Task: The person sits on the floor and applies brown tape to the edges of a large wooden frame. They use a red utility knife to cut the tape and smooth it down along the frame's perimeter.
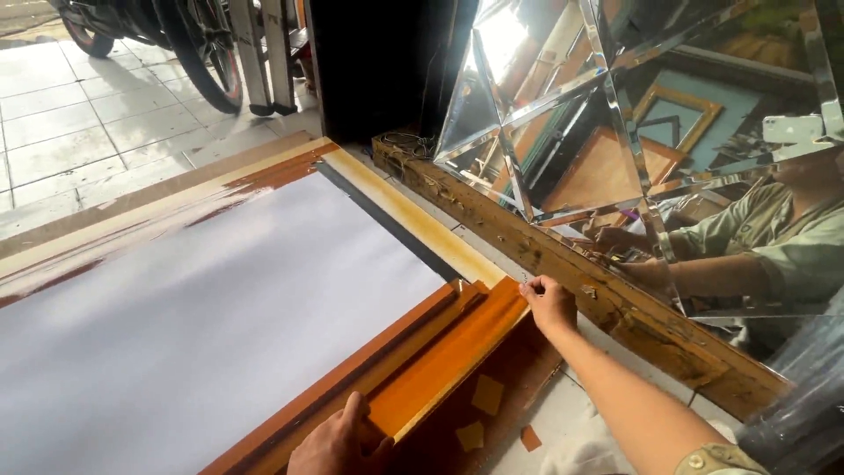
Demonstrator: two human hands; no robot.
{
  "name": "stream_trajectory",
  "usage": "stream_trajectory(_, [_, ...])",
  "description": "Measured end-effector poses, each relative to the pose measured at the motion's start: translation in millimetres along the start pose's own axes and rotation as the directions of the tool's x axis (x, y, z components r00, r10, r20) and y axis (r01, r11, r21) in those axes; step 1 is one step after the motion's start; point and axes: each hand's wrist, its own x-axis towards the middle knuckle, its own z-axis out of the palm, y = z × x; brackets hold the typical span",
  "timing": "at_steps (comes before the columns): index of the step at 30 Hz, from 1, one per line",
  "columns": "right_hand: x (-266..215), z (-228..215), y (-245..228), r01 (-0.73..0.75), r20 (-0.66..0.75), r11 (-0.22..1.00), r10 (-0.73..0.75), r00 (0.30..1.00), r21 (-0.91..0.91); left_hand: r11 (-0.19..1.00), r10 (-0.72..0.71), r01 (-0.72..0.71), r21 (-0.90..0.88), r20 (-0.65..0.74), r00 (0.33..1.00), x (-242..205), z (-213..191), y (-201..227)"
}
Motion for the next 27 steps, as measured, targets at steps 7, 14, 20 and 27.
stream_trajectory(7, [21.7, 0.7, -1.7, -0.350, 0.227, 0.903, 0.297, 0.927, 0.250, 1.000, -0.030, 0.029, 0.011, 0.041, 0.999, 3.6, -0.8, -1.4])
stream_trajectory(14, [29.8, 19.8, -2.9, -0.300, 0.235, 0.947, 0.268, 0.934, 0.113, 1.000, -0.019, 0.020, -0.014, 0.018, 1.000, -3.2, -6.9, 2.3])
stream_trajectory(20, [-5.9, 6.4, -5.4, -0.155, 0.334, 0.985, 0.123, 0.935, 0.072, 0.998, -0.008, 0.006, -0.063, -0.037, 0.999, -18.5, -13.2, 7.4])
stream_trajectory(27, [-27.3, -12.7, -10.4, -0.110, 0.098, 0.994, 0.110, 0.989, 0.001, 0.994, 0.000, -0.023, -0.110, -0.208, 0.978, -23.6, -2.6, 3.5])
